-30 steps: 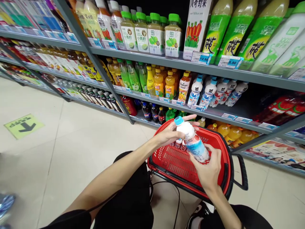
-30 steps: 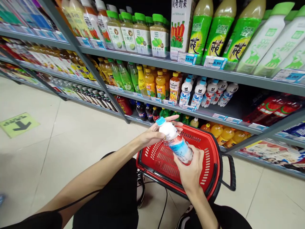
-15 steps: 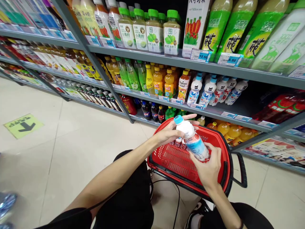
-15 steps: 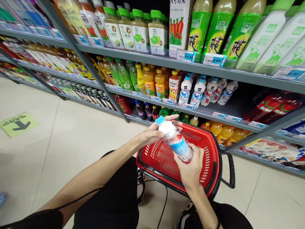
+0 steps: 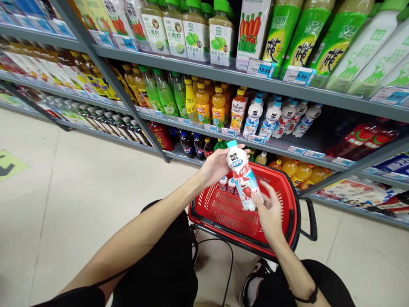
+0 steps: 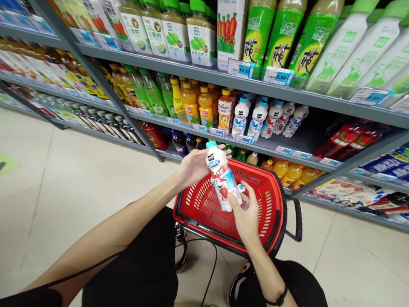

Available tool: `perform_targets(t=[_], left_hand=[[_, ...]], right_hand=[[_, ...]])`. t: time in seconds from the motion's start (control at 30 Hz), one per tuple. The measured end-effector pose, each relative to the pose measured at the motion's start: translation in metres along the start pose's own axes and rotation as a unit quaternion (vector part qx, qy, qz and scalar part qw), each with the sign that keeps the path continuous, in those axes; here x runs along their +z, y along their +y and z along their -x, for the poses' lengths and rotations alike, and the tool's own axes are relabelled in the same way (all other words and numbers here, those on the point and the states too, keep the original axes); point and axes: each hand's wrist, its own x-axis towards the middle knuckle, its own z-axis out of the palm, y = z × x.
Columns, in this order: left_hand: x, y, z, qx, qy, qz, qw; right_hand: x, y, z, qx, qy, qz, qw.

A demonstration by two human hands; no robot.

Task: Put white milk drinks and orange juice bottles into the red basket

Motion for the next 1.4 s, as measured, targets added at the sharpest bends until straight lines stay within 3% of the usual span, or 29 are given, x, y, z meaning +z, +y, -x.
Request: perform_targets(t=[0.23, 0.43, 0.57, 0.77, 0.9, 0.97, 1.03, 1.13, 1.27, 1.33, 1.4], left_hand=[[-0.007, -0.013, -0.01, -0.02, 0.107, -0.043, 0.993], [-0.003, -0.025, -0.014, -0.058, 0.168, -0.055, 0.983], [-0.002, -0.031, -0.017, -0.087, 0.188, -0.049, 0.977], [-0.006, -0.03, -0.021, -0.05, 0.188, -0.015, 0.981], [-0.005, -0.022, -0.02, -0.04, 0.13, -0.005, 0.991], [-0.003, -0.016, -0.018, -0.039, 0.114, -0.004, 0.993], [0.0, -0.011, -0.016, -0.032, 0.117, -0.007, 0.993], [0.003, -0.007, -0.014, -0.03, 0.109, -0.027, 0.993], [-0.001, -0.007, -0.012, -0.016, 0.083, -0.096, 0.992], [-0.007, -0.009, -0.013, -0.003, 0.091, -0.149, 0.985], [-0.014, -0.012, -0.016, -0.005, 0.107, -0.204, 0.973]], right_hand=[[0.001, -0.012, 0.001, 0.123, -0.086, -0.104, 0.983], [-0.002, -0.026, -0.004, 0.288, -0.143, -0.16, 0.933], [-0.005, -0.03, -0.005, 0.303, -0.147, -0.169, 0.926], [-0.013, -0.019, -0.004, 0.177, -0.139, -0.178, 0.958], [-0.011, -0.005, -0.003, 0.073, -0.041, -0.097, 0.992], [-0.011, -0.001, -0.001, 0.017, 0.007, -0.043, 0.999], [-0.013, 0.002, 0.0, -0.057, 0.017, 0.045, 0.997], [-0.02, 0.003, 0.002, -0.207, 0.028, 0.218, 0.953], [-0.033, 0.001, -0.002, -0.427, 0.04, 0.388, 0.816], [-0.04, -0.001, -0.007, -0.476, 0.025, 0.427, 0.768], [-0.051, -0.005, -0.015, -0.458, 0.012, 0.454, 0.764]])
